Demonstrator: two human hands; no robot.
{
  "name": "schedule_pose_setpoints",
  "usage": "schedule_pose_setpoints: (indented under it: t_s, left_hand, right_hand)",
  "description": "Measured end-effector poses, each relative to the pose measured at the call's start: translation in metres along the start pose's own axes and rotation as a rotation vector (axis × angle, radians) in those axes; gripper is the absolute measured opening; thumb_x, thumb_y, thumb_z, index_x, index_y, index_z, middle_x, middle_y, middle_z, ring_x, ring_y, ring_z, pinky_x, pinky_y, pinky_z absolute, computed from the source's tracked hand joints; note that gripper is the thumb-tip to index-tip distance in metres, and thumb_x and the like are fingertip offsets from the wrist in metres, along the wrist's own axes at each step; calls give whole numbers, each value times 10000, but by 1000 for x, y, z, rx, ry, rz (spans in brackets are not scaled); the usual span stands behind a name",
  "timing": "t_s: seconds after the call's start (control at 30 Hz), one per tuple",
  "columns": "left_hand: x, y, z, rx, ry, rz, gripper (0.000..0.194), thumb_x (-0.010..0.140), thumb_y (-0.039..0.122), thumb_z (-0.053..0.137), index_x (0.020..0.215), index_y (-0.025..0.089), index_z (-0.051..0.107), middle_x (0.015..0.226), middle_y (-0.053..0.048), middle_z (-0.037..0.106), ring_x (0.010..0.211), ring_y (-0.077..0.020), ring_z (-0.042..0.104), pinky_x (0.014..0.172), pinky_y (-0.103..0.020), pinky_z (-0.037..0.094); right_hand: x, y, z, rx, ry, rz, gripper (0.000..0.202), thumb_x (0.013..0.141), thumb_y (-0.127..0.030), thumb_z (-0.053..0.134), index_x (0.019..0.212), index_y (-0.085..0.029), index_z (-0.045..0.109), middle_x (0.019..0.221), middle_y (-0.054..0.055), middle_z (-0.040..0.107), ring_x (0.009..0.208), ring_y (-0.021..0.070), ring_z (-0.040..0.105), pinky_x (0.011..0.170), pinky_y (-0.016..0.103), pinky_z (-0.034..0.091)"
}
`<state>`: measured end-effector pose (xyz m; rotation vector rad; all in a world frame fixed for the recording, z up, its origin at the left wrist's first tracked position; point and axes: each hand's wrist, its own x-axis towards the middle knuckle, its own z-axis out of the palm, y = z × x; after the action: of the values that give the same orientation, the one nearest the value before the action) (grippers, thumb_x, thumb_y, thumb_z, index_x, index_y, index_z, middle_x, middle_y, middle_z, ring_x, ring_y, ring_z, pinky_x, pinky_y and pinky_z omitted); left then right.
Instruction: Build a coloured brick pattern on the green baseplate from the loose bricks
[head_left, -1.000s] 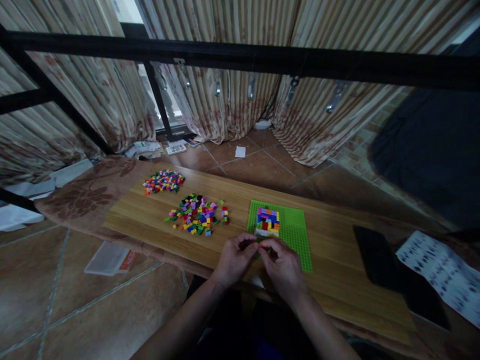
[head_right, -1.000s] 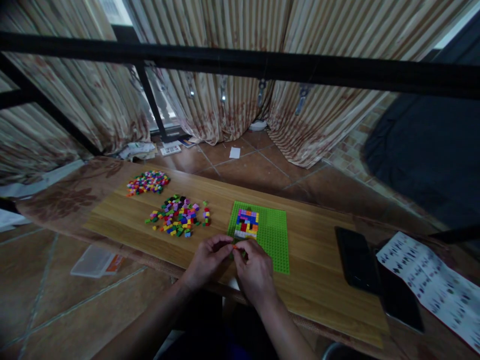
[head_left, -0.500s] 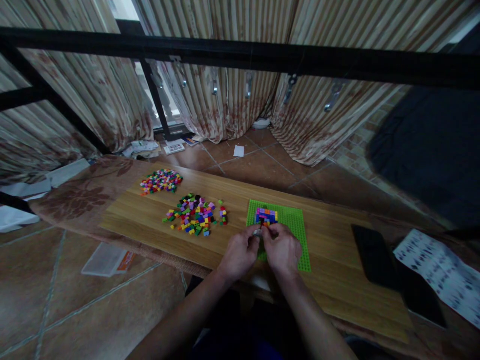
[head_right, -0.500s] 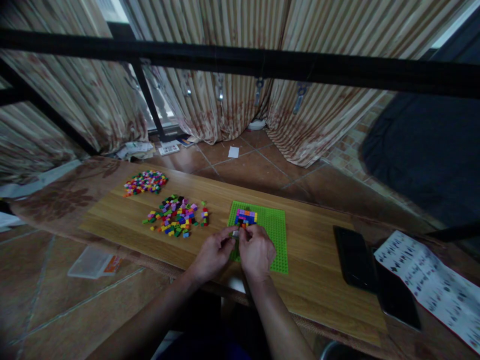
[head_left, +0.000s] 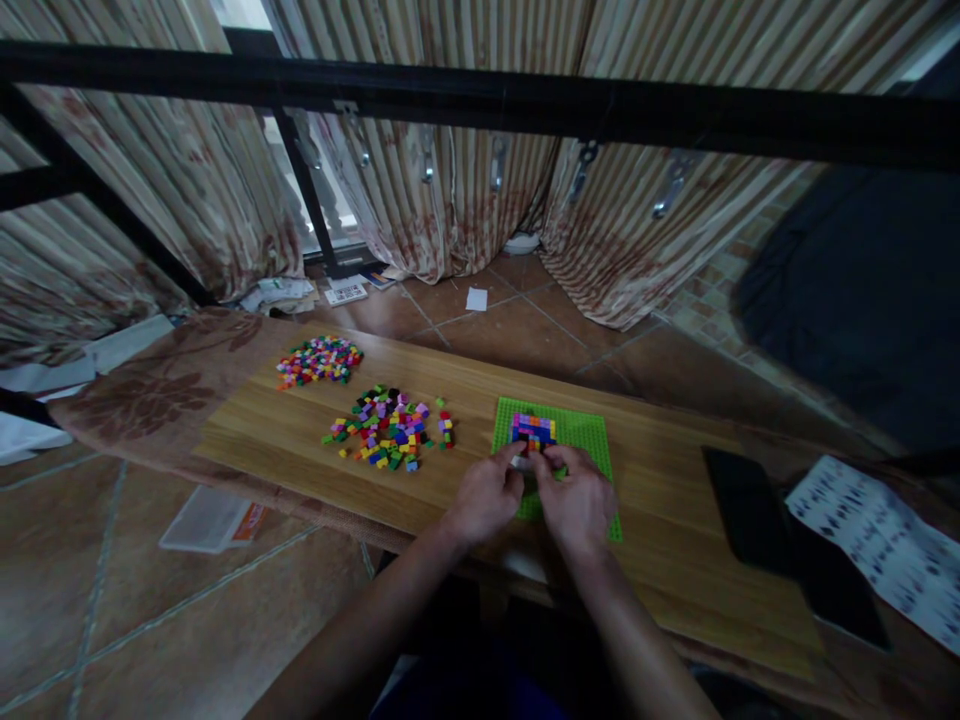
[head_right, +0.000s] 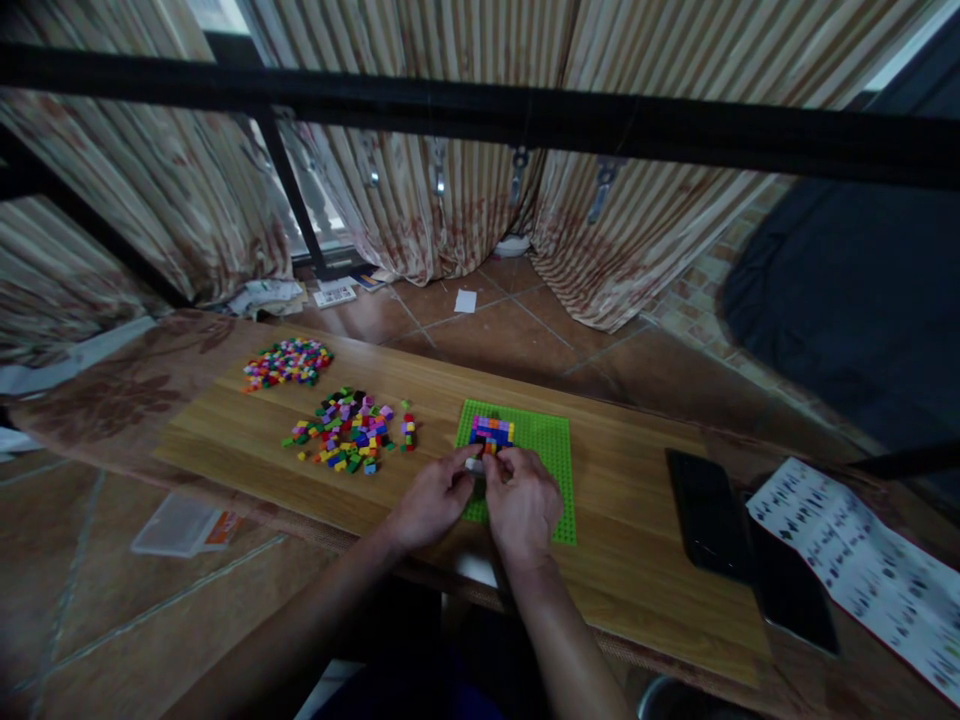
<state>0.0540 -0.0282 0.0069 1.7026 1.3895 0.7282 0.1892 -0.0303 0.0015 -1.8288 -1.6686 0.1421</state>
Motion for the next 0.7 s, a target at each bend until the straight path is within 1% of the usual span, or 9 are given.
schedule_pose_setpoints:
  t_s: [0.1,0.17,0.27,0.43,0.7]
  left_hand:
    - [0,0,1,1,15,-5,501,805,160,442,1291,177,561,965,-67,730,820,-202,667,791,-302,503]
    - [-1,0,1,-7,14,-2,505,801,154,443,1291,184,559,1015,-69,724,839,-198,668,795,-295,502]
    - [-1,1,1,-17,-5,18,509,802,144,432,1292,207,557,974,-52,729,800,-189,666,765,-284,499]
    - [-2,5,1,16,-22,35,511,805,156,430,1298,206,555,800,-33,719,658,-183,631,681,-279,480]
    - [-6,7,4,39,9,13,516,804,173,441,1308,200,544,690,-19,689,612,-179,611,653,-271,479]
  right_hand:
    - [3,3,-2,45,25,-118,280,914,-375,463,907,-215,693,842,50,651,790,184,580,712,296,411]
    - [3,5,-1,24,2,-208,289,925,-317,435,989,-225,701,905,64,640,864,198,562,772,316,423]
    - [1,7,1,-67,-45,-287,307,924,-256,424,1053,-222,701,983,80,626,911,216,525,807,342,423]
    - [-3,9,3,-126,-60,-320,322,918,-226,428,1105,-219,689,1020,91,612,908,224,495,797,357,423]
    - [-4,13,8,-111,-28,-317,309,917,-261,441,1083,-240,700,1030,91,581,950,229,484,800,366,419]
